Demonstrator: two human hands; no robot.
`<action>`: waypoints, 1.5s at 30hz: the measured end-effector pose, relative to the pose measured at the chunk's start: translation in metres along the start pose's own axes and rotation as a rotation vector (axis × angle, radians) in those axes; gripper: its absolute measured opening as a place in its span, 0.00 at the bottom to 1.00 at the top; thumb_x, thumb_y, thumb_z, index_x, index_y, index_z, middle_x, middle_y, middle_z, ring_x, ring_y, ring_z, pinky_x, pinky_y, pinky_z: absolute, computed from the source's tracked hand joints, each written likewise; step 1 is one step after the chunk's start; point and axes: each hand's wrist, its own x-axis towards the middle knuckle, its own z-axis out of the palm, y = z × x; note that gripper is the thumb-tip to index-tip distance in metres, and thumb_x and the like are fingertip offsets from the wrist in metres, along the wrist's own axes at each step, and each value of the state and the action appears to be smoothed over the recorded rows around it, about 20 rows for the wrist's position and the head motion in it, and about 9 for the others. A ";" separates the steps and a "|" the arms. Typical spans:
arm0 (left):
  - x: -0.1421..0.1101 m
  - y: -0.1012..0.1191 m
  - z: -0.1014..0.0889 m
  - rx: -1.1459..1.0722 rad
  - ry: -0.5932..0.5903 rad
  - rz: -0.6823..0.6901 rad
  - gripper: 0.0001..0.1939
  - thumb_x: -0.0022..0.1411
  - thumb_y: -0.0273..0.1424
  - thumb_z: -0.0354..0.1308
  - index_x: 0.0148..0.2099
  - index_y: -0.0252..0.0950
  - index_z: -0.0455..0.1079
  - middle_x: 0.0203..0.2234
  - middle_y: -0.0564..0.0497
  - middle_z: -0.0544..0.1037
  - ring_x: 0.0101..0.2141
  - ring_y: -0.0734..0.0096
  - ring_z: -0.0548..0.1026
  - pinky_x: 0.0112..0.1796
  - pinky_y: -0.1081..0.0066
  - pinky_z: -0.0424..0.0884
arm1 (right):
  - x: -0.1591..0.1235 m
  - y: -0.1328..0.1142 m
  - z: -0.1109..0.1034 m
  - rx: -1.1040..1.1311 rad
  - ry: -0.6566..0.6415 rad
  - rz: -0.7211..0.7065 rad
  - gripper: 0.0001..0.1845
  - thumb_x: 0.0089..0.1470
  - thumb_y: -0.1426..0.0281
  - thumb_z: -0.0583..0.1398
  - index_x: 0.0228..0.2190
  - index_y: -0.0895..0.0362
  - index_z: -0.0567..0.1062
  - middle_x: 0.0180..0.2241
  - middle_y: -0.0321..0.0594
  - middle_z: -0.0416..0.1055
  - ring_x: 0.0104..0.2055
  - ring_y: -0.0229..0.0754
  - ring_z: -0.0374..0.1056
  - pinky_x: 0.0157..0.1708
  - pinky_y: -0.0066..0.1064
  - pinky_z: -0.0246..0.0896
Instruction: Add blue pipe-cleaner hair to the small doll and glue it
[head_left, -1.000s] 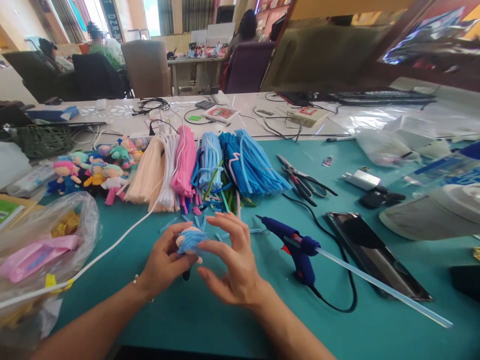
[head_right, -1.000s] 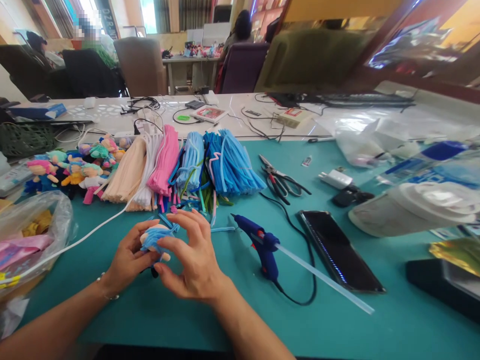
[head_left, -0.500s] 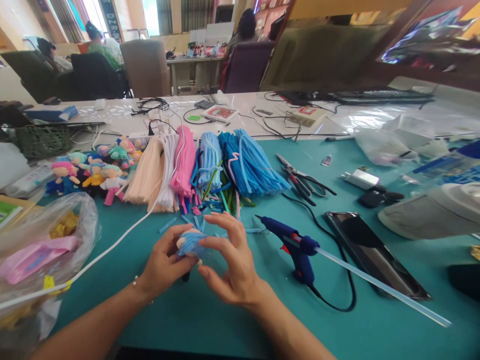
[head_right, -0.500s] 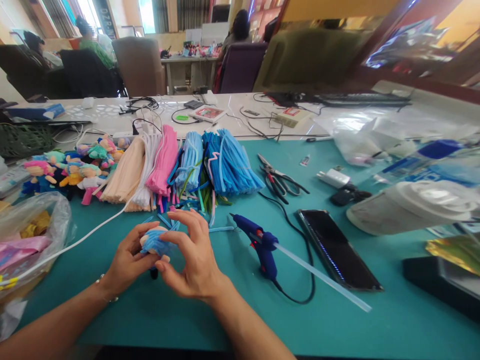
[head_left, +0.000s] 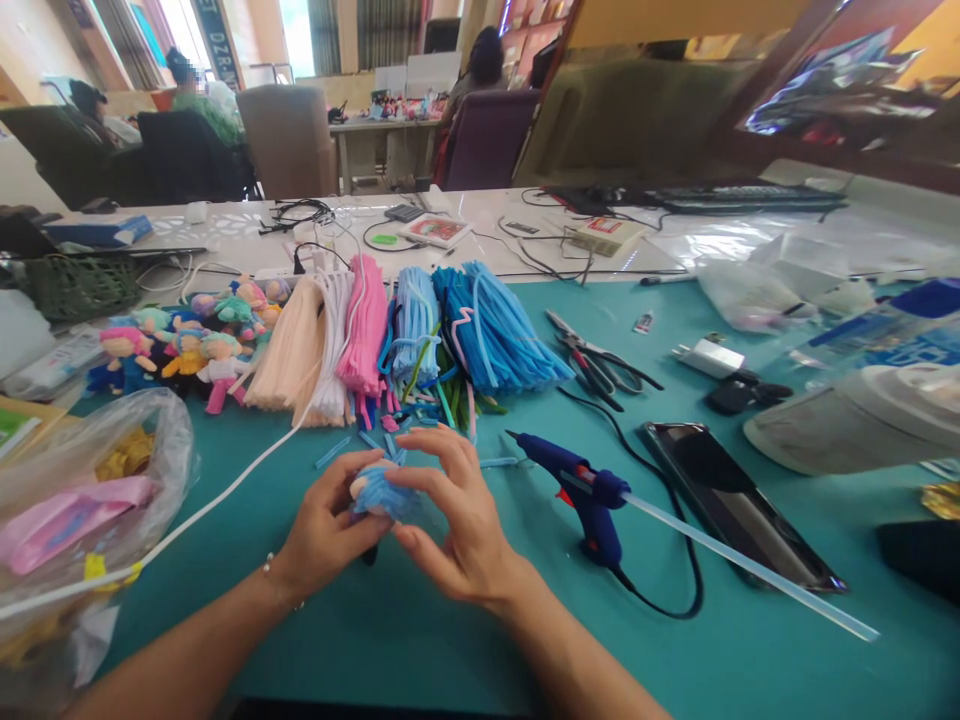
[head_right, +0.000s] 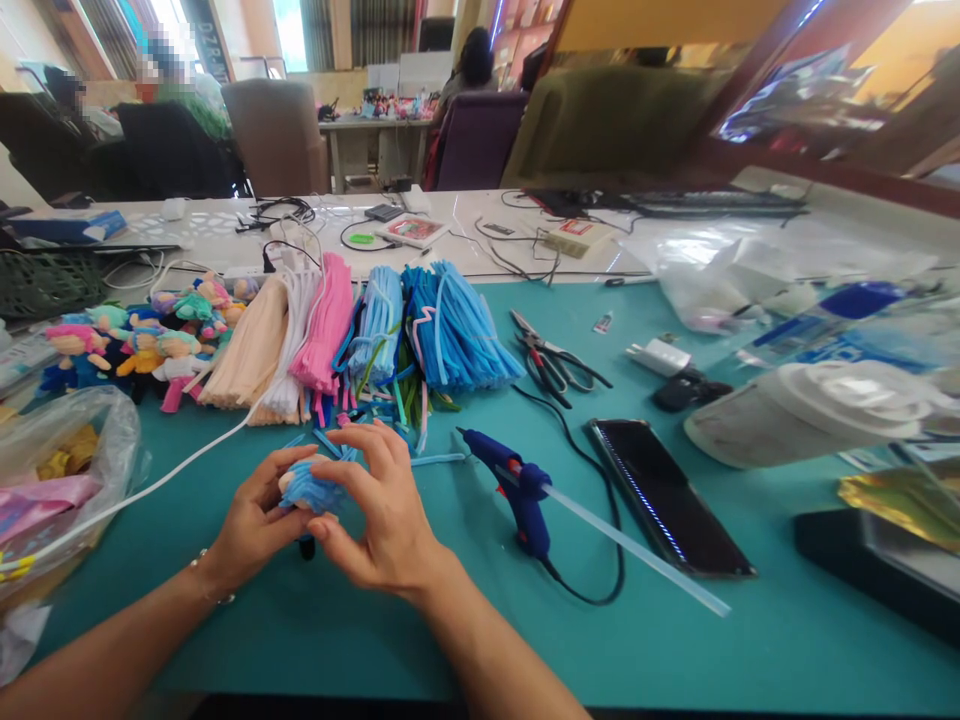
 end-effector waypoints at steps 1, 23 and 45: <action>0.000 0.000 -0.001 0.003 -0.006 0.000 0.25 0.46 0.30 0.73 0.49 0.41 0.76 0.43 0.46 0.82 0.42 0.58 0.81 0.38 0.70 0.78 | 0.000 0.000 0.000 0.018 -0.008 0.001 0.17 0.62 0.59 0.55 0.49 0.53 0.71 0.51 0.50 0.69 0.54 0.55 0.67 0.58 0.55 0.57; 0.017 0.011 -0.002 -0.222 0.203 0.130 0.18 0.50 0.34 0.70 0.43 0.37 0.74 0.31 0.51 0.82 0.25 0.69 0.79 0.25 0.70 0.79 | 0.003 0.042 -0.002 0.132 0.484 0.628 0.13 0.62 0.63 0.52 0.45 0.54 0.70 0.39 0.44 0.74 0.40 0.45 0.71 0.40 0.38 0.68; 0.019 0.001 -0.002 -0.218 0.223 0.204 0.24 0.49 0.32 0.72 0.46 0.39 0.67 0.36 0.50 0.81 0.34 0.66 0.81 0.29 0.70 0.79 | 0.004 0.034 -0.003 -0.456 -0.356 0.541 0.09 0.51 0.78 0.59 0.25 0.57 0.78 0.26 0.41 0.73 0.34 0.44 0.68 0.35 0.32 0.55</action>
